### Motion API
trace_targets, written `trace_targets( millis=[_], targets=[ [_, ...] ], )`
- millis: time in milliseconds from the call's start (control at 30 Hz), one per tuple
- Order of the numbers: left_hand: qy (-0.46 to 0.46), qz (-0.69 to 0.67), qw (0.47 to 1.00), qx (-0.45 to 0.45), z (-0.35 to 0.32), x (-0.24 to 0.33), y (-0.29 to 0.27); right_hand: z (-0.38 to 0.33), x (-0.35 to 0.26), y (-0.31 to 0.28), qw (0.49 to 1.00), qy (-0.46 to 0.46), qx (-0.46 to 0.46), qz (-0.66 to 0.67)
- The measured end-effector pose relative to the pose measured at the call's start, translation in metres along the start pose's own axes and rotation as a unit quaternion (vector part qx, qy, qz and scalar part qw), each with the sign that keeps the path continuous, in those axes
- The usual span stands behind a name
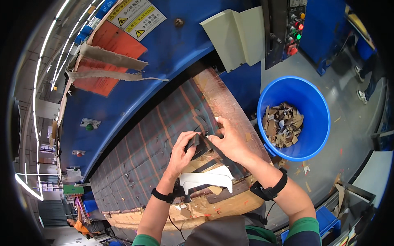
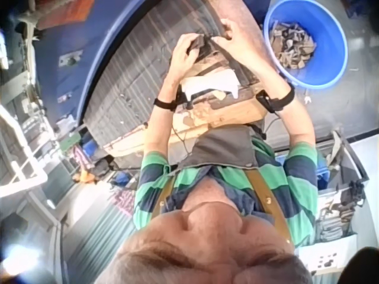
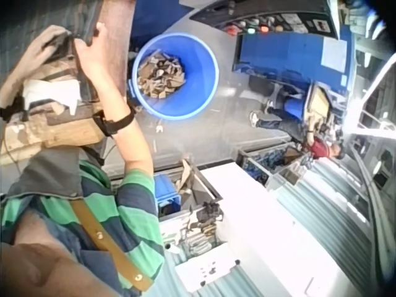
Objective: The person assembles small fabric components by hand in a workshop setting. They pick up dark plaid fabric pieces and white backing materials, align them, and press them together on a wooden work surface. The person occasionally uses a pair of scissors to trim excess material from the assembled parts.
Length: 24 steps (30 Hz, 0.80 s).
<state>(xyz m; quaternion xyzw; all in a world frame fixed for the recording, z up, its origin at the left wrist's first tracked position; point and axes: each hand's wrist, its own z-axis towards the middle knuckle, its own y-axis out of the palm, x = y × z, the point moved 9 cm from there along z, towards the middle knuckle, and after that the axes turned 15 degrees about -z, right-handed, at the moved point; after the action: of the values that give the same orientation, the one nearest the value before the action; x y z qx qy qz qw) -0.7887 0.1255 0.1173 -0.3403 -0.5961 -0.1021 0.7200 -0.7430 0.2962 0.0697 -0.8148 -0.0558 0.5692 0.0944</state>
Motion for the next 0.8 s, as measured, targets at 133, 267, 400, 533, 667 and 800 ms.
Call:
trace_targets(
  millis=[133, 267, 400, 533, 667, 800],
  targets=[
    [-0.020, 0.005, 1.000, 0.004, 0.003, 0.006, 0.005, 0.003, 0.002, 0.009, 0.990, -0.017, -0.020, 0.140],
    [-0.038, -0.006, 0.999, 0.023, 0.002, 0.001, 0.002, 0.000, -0.001, 0.010, 0.989, 0.008, -0.036, 0.144],
    [-0.083, -0.082, 0.993, 0.034, -0.001, -0.015, -0.001, -0.002, -0.001, 0.008, 0.993, 0.012, -0.045, 0.110],
    [-0.124, -0.199, 0.971, 0.042, -0.006, -0.036, -0.005, -0.007, -0.003, -0.004, 0.999, -0.030, 0.030, 0.029],
    [-0.106, -0.297, 0.947, 0.065, -0.007, -0.034, -0.014, -0.035, -0.042, -0.024, 0.949, -0.187, 0.175, -0.182],
    [-0.095, -0.298, 0.947, 0.066, -0.007, -0.034, -0.017, -0.052, -0.070, -0.012, 0.895, -0.304, 0.163, -0.284]
  ],
)
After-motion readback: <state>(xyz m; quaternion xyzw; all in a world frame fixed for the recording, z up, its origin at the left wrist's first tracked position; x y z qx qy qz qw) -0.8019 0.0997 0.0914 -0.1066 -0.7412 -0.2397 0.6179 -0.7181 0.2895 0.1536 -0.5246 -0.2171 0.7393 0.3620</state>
